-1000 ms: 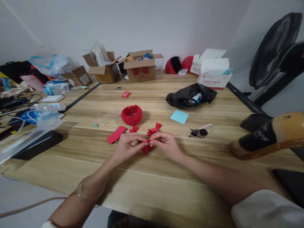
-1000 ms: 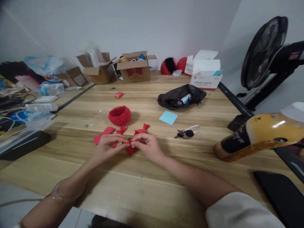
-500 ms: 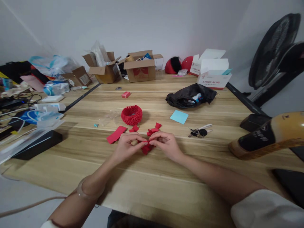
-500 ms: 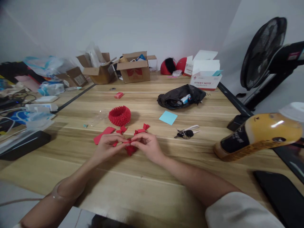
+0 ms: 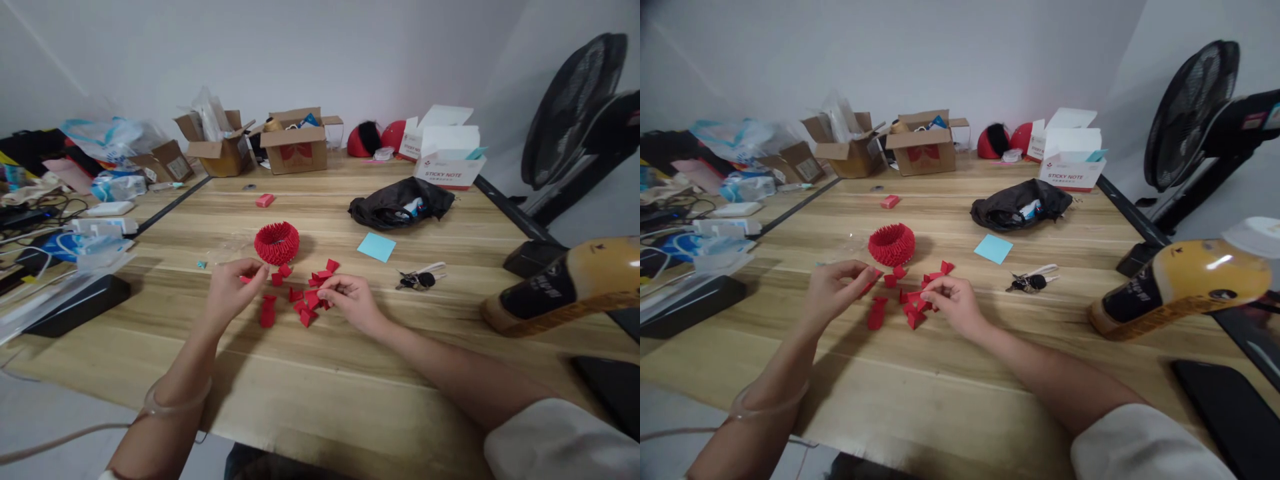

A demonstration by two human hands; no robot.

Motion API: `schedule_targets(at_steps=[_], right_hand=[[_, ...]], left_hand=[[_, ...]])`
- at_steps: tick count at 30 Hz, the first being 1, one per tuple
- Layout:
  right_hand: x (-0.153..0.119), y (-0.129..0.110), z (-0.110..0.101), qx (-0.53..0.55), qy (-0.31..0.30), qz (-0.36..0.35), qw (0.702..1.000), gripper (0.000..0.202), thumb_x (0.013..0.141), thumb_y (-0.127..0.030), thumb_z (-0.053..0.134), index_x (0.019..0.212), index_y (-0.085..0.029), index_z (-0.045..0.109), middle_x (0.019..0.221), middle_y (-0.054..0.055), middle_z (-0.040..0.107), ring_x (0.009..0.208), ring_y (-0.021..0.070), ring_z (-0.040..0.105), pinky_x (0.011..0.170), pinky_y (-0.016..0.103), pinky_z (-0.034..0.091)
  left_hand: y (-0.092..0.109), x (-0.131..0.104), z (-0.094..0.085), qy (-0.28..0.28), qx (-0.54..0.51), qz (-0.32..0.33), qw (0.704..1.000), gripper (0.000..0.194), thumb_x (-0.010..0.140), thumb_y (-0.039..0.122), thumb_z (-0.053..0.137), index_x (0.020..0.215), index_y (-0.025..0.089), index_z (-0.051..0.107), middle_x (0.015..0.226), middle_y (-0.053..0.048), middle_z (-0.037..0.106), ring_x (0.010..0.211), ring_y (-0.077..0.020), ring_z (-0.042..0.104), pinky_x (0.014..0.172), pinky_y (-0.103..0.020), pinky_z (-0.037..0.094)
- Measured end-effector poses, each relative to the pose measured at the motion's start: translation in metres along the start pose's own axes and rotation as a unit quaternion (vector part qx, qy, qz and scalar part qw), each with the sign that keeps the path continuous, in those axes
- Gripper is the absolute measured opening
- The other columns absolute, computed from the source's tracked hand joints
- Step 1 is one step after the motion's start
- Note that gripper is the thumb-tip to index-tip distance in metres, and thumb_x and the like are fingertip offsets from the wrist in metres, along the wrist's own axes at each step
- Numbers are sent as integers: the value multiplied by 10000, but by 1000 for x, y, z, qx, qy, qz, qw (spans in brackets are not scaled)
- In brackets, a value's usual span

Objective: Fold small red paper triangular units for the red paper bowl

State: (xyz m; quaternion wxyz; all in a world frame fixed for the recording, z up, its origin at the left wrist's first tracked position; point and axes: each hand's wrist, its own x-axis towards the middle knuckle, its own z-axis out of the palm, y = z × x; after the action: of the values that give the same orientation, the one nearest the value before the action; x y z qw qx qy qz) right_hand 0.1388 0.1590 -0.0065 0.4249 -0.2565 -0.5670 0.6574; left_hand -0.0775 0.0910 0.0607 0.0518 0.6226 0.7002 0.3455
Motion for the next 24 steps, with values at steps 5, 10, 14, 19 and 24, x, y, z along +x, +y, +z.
schedule_targets(at_steps=[5,10,14,19,24], right_hand=[[0,0,1,4,18,-3,1000,242,654,-371,780,650,-169,647,552,-12,617,455,76,498,438,203,404],[2,2,-2,1,64,17,998,346,625,-426,803,586,-173,570,470,-39,543,412,77,489,399,191,370],[2,2,-4,8,93,11,996,364,655,-471,773,589,-172,577,494,-33,548,417,75,472,403,197,381],[3,3,-4,1,101,3,995,360,708,-477,734,598,-172,577,477,-30,539,417,78,457,404,198,352],[3,4,-5,-2,95,2,996,363,747,-467,706,588,-173,565,472,-26,540,426,79,453,424,201,357]], left_hand=[[-29,12,-5,-115,171,-120,971,318,796,432,575,795,156,733,752,-102,731,699,-226,650,581,-267,396],[-44,14,-2,-160,222,-141,951,255,734,390,624,776,162,728,755,-114,718,680,-222,629,576,-266,358],[-40,13,-4,-153,203,-154,955,255,725,381,621,786,160,733,749,-102,722,668,-216,625,569,-265,359],[-34,14,-8,-165,174,-188,952,260,719,382,631,790,156,739,685,-78,708,626,-207,611,558,-266,345],[-29,16,-10,-154,230,-163,947,295,805,221,455,657,148,700,617,-83,669,578,-186,568,557,-274,311]])
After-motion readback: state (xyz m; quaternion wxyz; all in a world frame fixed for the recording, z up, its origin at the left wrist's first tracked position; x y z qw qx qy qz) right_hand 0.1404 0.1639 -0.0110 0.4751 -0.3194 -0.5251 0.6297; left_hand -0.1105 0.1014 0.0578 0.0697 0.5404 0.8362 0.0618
